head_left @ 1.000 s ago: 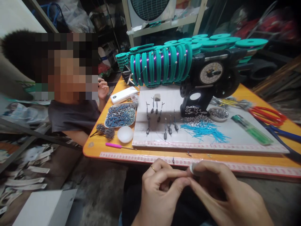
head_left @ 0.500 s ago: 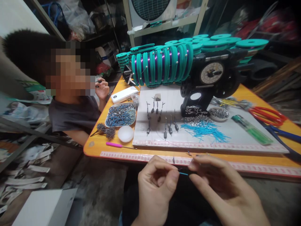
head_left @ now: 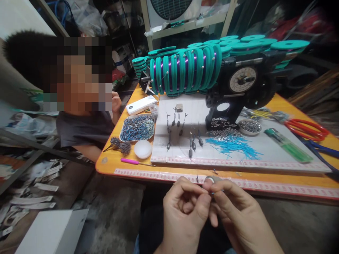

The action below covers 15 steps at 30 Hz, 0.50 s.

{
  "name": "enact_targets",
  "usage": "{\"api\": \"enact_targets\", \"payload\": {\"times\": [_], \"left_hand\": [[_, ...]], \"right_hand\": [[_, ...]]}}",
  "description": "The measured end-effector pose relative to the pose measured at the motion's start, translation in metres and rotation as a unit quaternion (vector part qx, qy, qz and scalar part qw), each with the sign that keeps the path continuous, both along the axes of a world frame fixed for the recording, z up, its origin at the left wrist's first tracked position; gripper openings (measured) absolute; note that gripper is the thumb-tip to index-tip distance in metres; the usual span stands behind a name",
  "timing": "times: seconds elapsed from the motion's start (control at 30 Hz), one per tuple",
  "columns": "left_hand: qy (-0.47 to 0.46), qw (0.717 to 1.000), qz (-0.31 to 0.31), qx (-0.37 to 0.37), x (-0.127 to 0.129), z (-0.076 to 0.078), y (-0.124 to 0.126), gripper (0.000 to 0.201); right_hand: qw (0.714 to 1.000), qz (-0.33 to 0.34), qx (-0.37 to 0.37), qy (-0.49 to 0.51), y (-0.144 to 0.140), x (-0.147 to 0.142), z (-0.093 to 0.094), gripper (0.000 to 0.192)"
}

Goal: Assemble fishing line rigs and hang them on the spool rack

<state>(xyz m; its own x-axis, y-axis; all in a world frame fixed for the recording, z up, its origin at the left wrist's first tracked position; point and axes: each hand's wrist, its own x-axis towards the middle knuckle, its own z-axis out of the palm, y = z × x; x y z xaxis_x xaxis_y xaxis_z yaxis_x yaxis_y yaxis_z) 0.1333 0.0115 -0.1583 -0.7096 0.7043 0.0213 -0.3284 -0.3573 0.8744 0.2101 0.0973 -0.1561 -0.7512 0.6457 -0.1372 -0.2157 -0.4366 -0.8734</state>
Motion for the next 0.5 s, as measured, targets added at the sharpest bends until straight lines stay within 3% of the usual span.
{"api": "enact_targets", "payload": {"times": [0.1, 0.17, 0.27, 0.37, 0.5], "left_hand": [[0.098, 0.993, 0.039, -0.061, -0.002, 0.002, -0.002, 0.002], [0.155, 0.982, 0.065, -0.090, -0.002, 0.004, -0.003, 0.007], [0.224, 0.962, 0.102, -0.117, -0.003, 0.007, -0.002, 0.014], [0.258, 0.950, 0.117, -0.134, -0.004, 0.012, -0.001, 0.014], [0.285, 0.940, 0.126, -0.136, -0.005, 0.016, 0.000, 0.011]], "right_hand": [[0.999, 0.016, -0.030, -0.012, 0.000, 0.003, 0.002, 0.019], [0.998, 0.017, -0.052, -0.031, -0.004, 0.003, 0.005, 0.027], [0.990, -0.030, -0.116, -0.077, -0.014, 0.000, 0.015, 0.038], [0.979, -0.076, -0.156, -0.107, -0.022, -0.003, 0.025, 0.047], [0.981, -0.058, -0.147, -0.110, -0.019, 0.001, 0.021, 0.044]]}}
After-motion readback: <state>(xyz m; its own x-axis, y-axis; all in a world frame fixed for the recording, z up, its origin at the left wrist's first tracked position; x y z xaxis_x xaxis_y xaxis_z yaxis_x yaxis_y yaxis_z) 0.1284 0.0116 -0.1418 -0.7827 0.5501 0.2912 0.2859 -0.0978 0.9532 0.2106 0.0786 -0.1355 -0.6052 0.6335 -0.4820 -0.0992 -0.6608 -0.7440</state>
